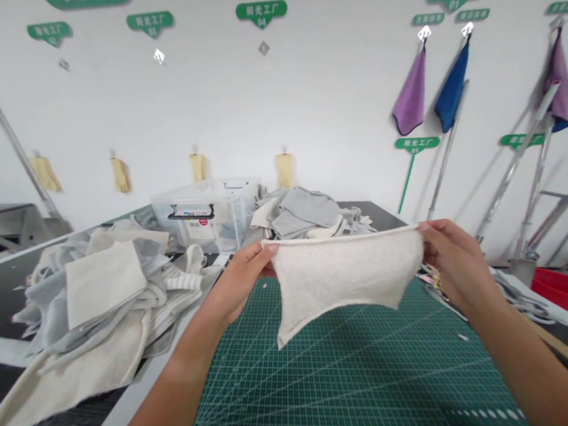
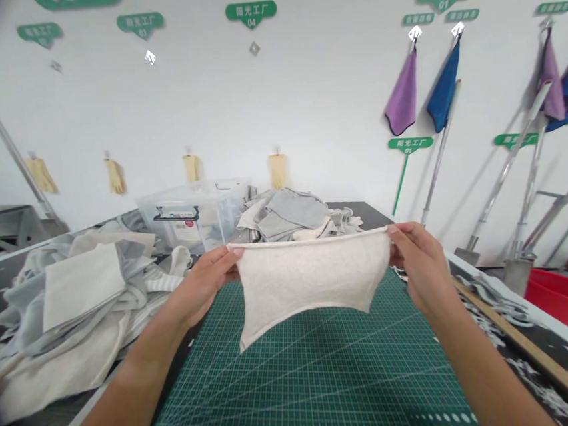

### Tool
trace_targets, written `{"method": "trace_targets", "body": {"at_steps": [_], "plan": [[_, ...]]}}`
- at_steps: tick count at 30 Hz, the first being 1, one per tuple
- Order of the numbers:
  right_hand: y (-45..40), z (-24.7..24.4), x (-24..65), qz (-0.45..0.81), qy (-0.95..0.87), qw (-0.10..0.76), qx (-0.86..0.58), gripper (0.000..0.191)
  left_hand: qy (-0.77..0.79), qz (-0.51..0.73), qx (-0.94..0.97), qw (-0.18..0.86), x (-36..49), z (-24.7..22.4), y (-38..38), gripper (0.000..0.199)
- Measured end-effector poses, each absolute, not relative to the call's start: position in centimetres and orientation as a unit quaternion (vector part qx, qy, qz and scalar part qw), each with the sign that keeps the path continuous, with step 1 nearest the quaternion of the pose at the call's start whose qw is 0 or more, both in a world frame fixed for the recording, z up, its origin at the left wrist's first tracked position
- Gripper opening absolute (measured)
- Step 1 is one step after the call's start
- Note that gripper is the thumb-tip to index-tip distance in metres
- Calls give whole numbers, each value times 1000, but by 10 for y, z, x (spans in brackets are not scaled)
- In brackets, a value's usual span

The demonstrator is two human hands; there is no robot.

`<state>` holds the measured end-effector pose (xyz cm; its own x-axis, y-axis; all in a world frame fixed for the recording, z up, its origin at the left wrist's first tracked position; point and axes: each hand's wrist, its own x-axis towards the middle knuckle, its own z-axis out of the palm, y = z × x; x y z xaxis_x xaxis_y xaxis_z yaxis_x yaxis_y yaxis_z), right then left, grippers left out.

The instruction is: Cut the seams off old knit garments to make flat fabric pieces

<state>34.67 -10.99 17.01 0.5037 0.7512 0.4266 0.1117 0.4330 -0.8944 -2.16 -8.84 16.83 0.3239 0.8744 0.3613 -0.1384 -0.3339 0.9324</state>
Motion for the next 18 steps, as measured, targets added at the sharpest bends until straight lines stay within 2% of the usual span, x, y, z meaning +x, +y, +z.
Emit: {"method": "trace_targets", "body": {"at_steps": [4, 11, 18], "plan": [[-118, 161, 350, 239, -438, 712, -494, 25, 300, 526, 634, 481, -21, 169, -90, 25], [-123, 147, 361, 267, -420, 699, -513, 25, 293, 574, 624, 441, -16, 168, -97, 34], [-131, 140, 369, 277, -411, 691, -526, 31, 292, 566, 634, 438, -16, 176, -104, 25]]}}
